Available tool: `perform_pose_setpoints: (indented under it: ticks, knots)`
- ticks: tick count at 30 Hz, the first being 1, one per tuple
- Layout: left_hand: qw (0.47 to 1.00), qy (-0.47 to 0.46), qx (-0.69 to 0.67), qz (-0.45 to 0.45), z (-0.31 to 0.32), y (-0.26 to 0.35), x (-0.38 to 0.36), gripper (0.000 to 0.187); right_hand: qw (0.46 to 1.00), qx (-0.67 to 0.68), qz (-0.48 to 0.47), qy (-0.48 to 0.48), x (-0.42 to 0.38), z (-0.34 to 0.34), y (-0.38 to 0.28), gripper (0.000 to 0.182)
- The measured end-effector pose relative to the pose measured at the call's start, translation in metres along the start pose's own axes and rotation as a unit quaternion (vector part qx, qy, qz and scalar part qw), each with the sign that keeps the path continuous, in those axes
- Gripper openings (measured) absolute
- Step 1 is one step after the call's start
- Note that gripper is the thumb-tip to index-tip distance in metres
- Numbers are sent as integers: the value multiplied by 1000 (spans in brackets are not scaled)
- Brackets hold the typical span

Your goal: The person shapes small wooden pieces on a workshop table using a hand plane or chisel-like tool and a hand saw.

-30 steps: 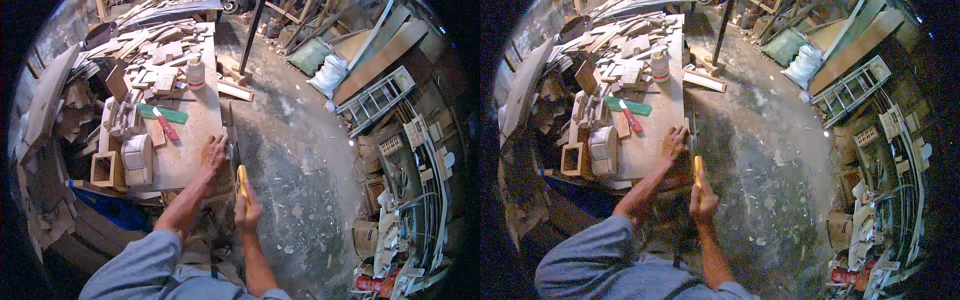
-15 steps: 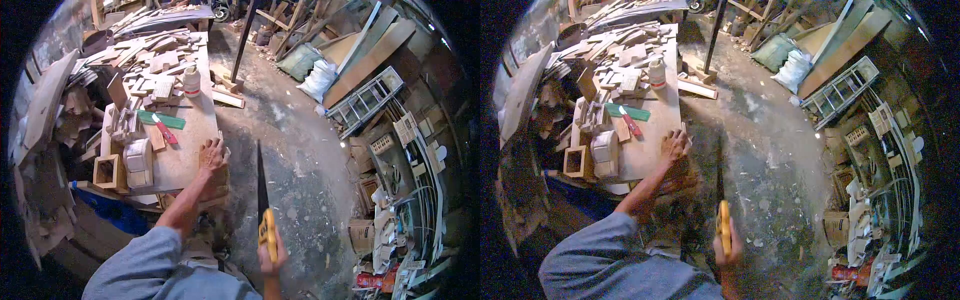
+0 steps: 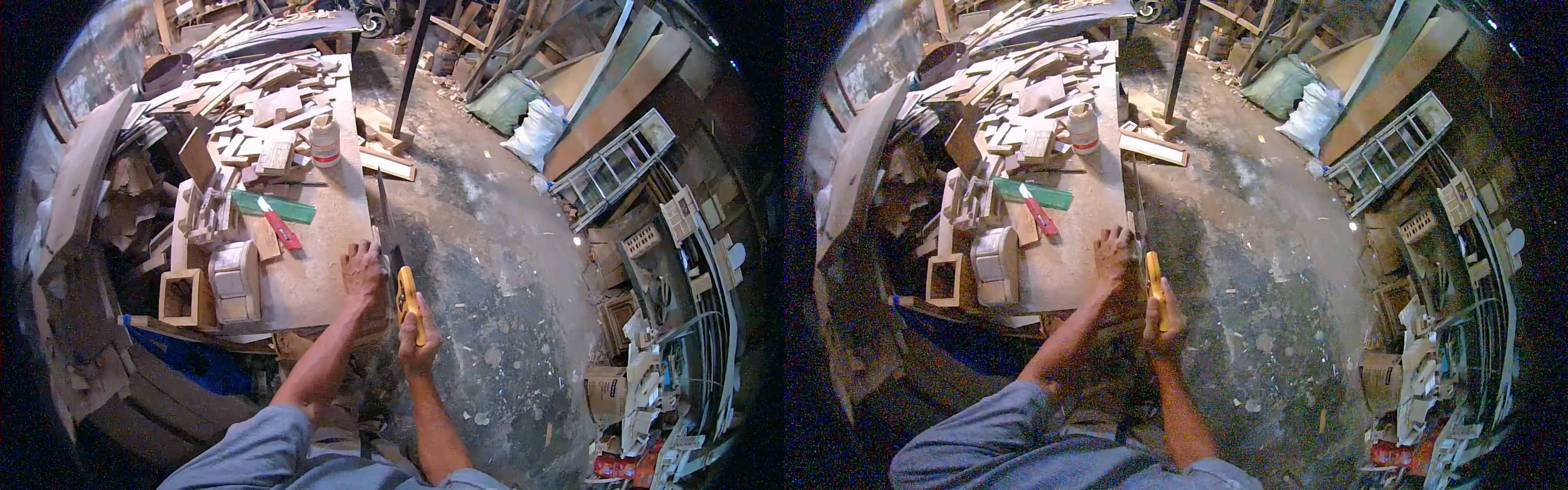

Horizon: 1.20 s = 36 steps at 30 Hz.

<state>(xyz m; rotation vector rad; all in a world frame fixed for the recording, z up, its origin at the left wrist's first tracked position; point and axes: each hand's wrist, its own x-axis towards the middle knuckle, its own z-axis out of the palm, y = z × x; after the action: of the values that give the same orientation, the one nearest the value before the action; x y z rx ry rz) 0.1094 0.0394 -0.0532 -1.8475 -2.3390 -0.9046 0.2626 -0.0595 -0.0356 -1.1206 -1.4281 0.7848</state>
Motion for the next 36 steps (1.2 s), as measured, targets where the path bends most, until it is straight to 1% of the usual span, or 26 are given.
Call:
perform_pose_setpoints:
  ticks: [3,6,8,10,13,15,18,20,21,23,24,25,26,28,30,31,32,33,35,36]
  knots:
    - [999,12,-22,-39,0,5,-1,22,1000,-14,3,2,-9,-1,5,47]
    - [996,32,-36,-70,-10,17,-1,20,999,-40,-23,5,-7,0,11,47]
    - [998,23,-33,-38,-8,15,1,21,1000,-12,9,1,-7,0,9,47]
    - [1000,9,-17,-17,1,9,-6,22,993,59,100,-9,-13,-6,-16,48]
    - [1000,17,25,-2,15,0,2,24,1000,3,10,3,-61,-22,-9,48]
    - [999,26,8,22,14,-2,9,23,995,82,59,8,-69,-26,-14,48]
    - [999,2,-2,33,10,-3,4,22,998,39,47,-2,-40,-15,-15,48]
    - [1000,4,0,28,8,-1,1,21,997,-30,60,-32,-17,-10,-25,48]
    - [1000,16,2,24,7,1,2,22,996,-86,-20,-10,-23,-10,-21,48]
    - [1000,20,9,17,7,5,5,23,999,-30,-15,22,-80,-32,-23,47]
    - [1000,17,17,10,8,5,3,23,1000,-9,-15,21,-81,-35,-28,47]
    - [1000,10,25,2,8,5,3,24,1000,12,-16,20,-79,-39,-36,47]
    - [1000,12,12,13,8,2,3,24,1000,22,-6,11,-78,-42,-45,47]
    - [999,14,-16,38,4,0,1,24,1000,-3,12,-2,-61,-35,-46,47]
    - [999,14,-7,32,16,-7,-5,24,997,-65,23,-17,-15,-6,-28,48]
    - [999,16,-1,35,15,-8,2,24,997,-70,-14,-28,-18,-10,-30,48]
    - [999,24,7,32,18,-6,8,23,1000,-16,7,-9,-34,-17,-28,48]
    - [999,15,16,28,18,-5,-2,23,998,34,43,11,-72,-28,-28,49]
    - [999,31,29,23,18,-3,6,22,995,67,70,7,-99,-46,-28,49]
    - [999,35,32,26,20,-4,7,21,996,45,77,-9,-104,-58,-36,50]
